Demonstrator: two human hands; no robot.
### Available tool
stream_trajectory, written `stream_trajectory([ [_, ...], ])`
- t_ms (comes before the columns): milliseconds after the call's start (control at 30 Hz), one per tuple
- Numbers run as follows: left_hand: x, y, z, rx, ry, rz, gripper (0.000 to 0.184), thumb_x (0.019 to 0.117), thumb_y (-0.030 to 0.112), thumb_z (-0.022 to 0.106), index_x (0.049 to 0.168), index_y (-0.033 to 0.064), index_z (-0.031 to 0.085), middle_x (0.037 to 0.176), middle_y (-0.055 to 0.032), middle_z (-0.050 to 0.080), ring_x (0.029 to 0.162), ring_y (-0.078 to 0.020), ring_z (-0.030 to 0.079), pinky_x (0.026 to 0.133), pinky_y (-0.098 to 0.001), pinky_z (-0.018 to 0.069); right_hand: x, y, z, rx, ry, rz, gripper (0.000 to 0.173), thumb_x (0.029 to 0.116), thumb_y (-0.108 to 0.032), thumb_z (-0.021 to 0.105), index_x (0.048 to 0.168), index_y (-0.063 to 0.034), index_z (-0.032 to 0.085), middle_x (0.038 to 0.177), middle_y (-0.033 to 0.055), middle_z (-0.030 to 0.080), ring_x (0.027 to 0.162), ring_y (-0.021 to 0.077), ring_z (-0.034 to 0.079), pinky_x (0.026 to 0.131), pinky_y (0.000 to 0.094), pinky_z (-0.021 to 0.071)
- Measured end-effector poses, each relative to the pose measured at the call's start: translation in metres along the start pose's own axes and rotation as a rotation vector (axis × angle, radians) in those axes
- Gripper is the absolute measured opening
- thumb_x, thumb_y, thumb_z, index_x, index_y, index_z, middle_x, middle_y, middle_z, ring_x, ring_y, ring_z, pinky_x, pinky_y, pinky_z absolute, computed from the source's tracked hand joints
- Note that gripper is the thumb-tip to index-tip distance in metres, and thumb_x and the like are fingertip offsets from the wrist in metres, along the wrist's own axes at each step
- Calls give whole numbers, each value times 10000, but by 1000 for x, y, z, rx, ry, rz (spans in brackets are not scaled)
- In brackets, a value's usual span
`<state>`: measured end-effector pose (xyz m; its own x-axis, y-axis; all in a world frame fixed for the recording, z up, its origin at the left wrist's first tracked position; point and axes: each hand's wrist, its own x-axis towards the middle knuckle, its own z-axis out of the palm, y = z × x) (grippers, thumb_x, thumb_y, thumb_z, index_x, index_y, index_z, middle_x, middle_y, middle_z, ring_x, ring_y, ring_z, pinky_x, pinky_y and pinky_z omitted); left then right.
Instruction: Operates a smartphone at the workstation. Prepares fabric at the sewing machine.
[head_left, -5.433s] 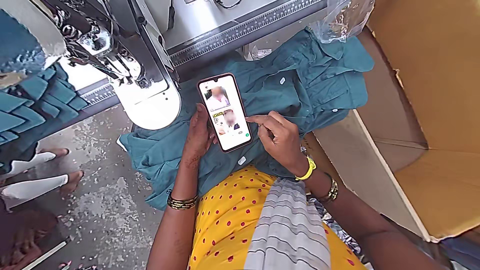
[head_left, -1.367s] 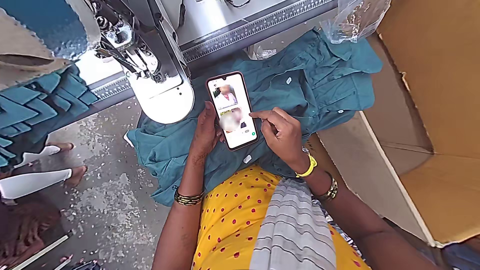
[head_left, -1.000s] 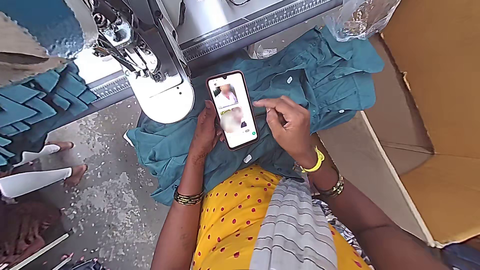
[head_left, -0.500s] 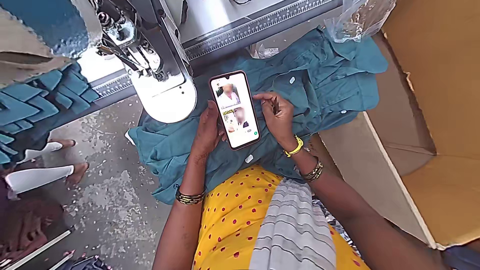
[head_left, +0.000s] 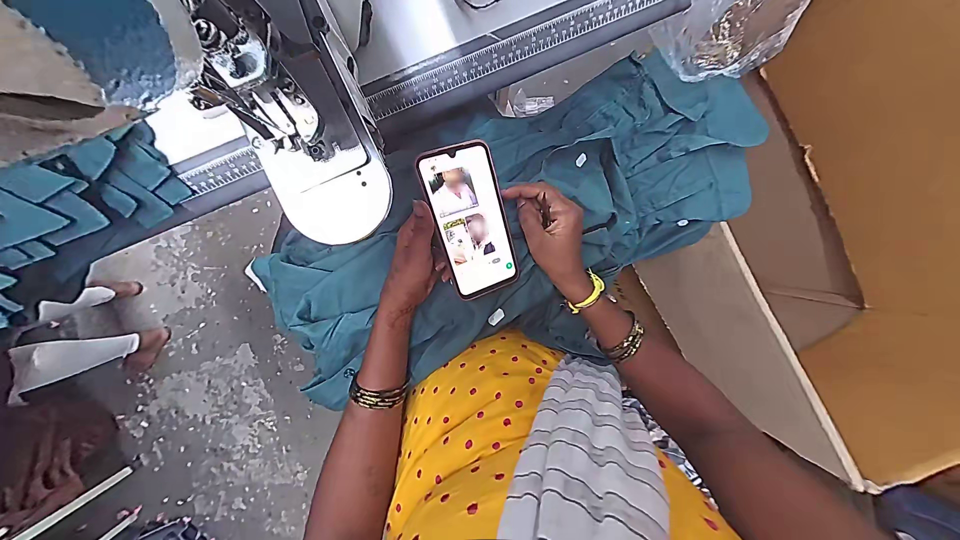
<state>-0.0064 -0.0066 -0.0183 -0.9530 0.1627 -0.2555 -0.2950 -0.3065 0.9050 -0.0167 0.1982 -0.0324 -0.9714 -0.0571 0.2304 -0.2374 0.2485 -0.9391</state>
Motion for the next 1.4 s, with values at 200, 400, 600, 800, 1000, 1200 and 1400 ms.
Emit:
stream_trajectory([
  [200, -1, 1, 0, -22, -8, 2, 472, 1052, 574, 329, 1074, 200, 616, 679, 61, 622, 415, 8, 471, 382, -139, 430, 1, -4, 0, -22, -7, 19, 263, 987, 2, 520, 1178, -5, 701, 916, 78, 647, 561, 49, 463, 489, 180, 399],
  [400, 0, 0, 0, -22, -18, 9, 479, 1050, 577, 327, 1085, 201, 622, 692, 57, 634, 421, 2, 484, 384, -144, 437, 6, -22, -10, -49, -82, 159, 271, 1037, -59, 523, 1260, -57, 676, 863, 67, 642, 507, 90, 416, 447, 228, 371],
  [600, 1, -1, -2, -18, -20, 15, 473, 1064, 556, 312, 1102, 197, 618, 739, 49, 660, 439, 3, 503, 389, -143, 443, -4, -36, -17, -290, -44, -130, 237, 953, -33, 589, 1116, -31, 761, 840, 65, 625, 634, 71, 543, 549, 202, 469],
  [800, 1, 0, -2, 18, -24, 23, 475, 1057, 574, 313, 1089, 206, 613, 713, 59, 644, 434, 4, 495, 387, -142, 437, -33, -41, -18, -406, -186, -400, 220, 941, -97, 610, 1041, -82, 804, 638, 39, 551, 541, 127, 514, 492, 261, 409],
  [1000, 1, 0, -2, 35, 4, -4, 487, 1050, 593, 309, 1059, 212, 612, 675, 67, 625, 416, 3, 481, 381, -146, 434, -46, -40, -9, -413, -282, -460, 234, 924, -64, 604, 1051, -99, 798, 664, 64, 599, 574, 172, 574, 513, 289, 450],
  [1200, 1, 1, -1, 50, 30, -21, 470, 1067, 559, 294, 1084, 207, 604, 728, 67, 663, 442, 4, 514, 399, -144, 454, -22, -42, -10, -416, -187, -420, 236, 916, -88, 624, 1067, -83, 805, 633, 40, 545, 524, 146, 513, 466, 280, 400],
  [1400, 0, 0, 0, 32, 26, -10, 472, 1081, 535, 274, 1058, 199, 605, 691, 65, 639, 427, 5, 489, 391, -144, 437, 16, -53, -3, -456, -150, -344, 286, 907, -62, 660, 1164, -101, 780, 746, 69, 597, 583, 168, 565, 486, 303, 448],
])
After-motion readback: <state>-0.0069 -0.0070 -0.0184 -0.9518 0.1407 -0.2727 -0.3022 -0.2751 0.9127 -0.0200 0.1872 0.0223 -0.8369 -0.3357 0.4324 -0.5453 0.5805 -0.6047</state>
